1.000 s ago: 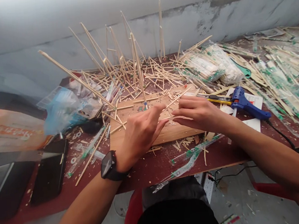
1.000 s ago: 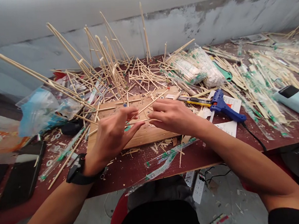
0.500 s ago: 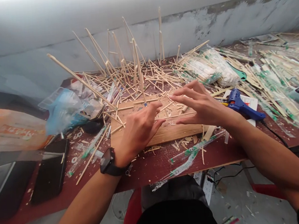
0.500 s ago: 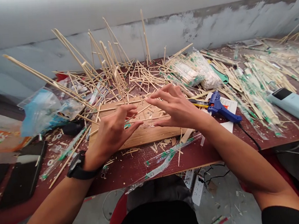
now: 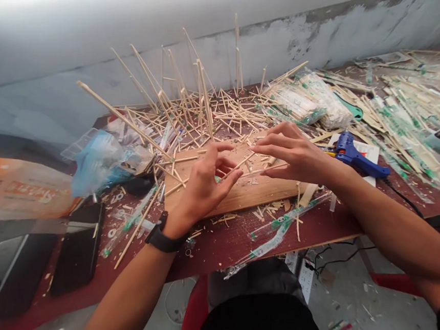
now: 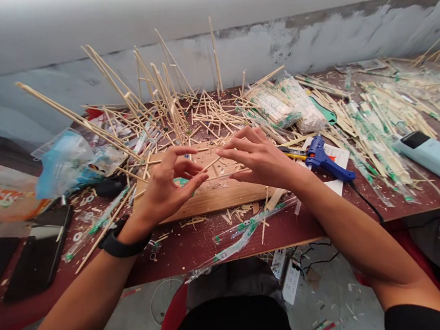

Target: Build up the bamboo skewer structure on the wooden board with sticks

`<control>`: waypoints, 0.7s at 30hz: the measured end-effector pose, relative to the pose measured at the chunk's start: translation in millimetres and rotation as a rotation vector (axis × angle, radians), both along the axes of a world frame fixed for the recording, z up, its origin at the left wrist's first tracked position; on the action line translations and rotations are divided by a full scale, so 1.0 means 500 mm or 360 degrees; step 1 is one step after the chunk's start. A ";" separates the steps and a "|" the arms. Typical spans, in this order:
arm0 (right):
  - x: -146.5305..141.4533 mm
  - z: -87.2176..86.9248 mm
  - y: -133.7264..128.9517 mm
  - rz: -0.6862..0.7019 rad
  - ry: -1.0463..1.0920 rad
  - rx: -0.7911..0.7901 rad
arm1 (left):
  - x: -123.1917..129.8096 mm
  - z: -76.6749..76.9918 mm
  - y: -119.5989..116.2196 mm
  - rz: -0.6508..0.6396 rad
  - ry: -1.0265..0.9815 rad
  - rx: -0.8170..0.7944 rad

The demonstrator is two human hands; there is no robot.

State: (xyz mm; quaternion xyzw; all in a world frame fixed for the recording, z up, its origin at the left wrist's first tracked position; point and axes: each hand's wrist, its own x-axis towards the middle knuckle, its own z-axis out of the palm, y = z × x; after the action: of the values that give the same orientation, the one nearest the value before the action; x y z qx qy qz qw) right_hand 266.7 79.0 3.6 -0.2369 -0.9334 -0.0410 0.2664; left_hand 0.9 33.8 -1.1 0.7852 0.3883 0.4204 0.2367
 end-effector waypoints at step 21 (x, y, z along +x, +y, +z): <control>-0.019 -0.007 -0.015 0.0006 -0.0085 0.0116 | 0.015 -0.009 -0.001 -0.0134 -0.0294 -0.0506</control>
State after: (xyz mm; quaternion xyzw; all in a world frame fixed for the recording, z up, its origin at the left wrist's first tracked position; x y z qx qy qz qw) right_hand 257.2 71.5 0.3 -0.2241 -0.9385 -0.0807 0.2500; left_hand 8.2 33.5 -5.4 0.7115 0.3932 0.4138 0.4097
